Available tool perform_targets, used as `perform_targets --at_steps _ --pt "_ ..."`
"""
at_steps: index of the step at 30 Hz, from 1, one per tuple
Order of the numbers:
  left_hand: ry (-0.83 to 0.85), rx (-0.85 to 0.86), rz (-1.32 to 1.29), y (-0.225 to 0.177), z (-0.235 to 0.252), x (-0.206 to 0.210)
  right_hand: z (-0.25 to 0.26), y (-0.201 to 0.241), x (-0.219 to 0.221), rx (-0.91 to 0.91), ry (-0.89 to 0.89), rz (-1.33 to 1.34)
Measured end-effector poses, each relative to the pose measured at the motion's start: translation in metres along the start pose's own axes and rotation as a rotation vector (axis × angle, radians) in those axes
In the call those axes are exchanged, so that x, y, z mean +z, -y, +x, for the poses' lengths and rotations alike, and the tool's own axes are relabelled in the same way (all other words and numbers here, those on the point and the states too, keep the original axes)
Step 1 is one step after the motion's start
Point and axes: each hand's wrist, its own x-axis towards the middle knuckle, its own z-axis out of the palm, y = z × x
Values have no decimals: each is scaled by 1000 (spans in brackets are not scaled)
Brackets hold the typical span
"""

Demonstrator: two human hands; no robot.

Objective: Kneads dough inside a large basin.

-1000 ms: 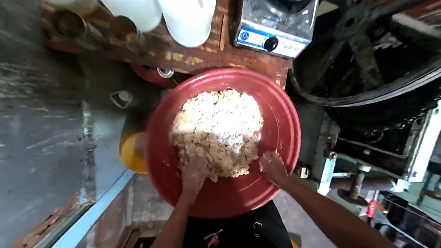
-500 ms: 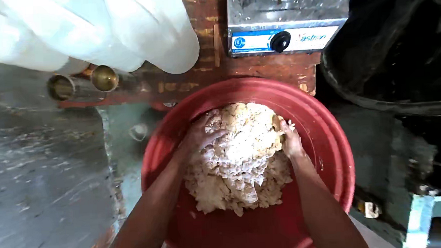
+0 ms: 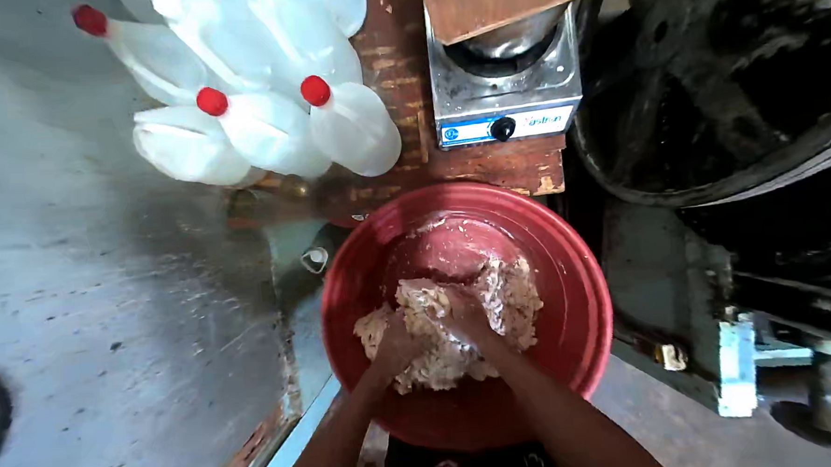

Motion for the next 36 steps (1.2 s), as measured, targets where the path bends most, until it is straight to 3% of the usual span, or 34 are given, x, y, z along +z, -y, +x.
perform_targets --at_steps 3,5,8,10,12,16,19,21,24,26,28,30,32,34,36 --pt "34 -7 293 -31 -4 4 -62 0 4 134 -32 -29" --pt "61 10 411 -54 19 16 -71 -21 19 290 -32 -109" --pt "40 114 499 -75 98 32 -15 -61 28 360 -68 -174" --pt "-45 139 490 -87 147 27 46 -70 9 343 -167 -177" --pt "-158 94 412 -83 164 26 85 -75 -16 269 -174 -225" --pt "-327 -180 -66 -74 124 71 138 -68 -70 49 -49 -410" --pt "-386 -301 -420 -63 85 104 153 -31 -51 -96 -117 -284" --pt "-345 -283 -571 -59 67 105 149 8 -28 -19 -51 -137" --pt "-235 -278 -513 -28 43 96 122 25 0 -51 69 -180" --pt "-223 -274 -516 6 28 92 72 9 5 -63 103 -54" --pt "-390 -134 -474 33 19 86 19 -16 -5 -62 59 85" --pt "-510 14 -496 53 19 73 -28 -38 -19 -54 -70 197" --pt "-525 100 -610 56 37 56 -60 -56 -41 16 -225 315" --pt "-564 106 -690 45 71 40 -64 -82 -70 142 -301 253" --pt "-598 90 -731 25 112 23 -42 -116 -96 223 -265 134"
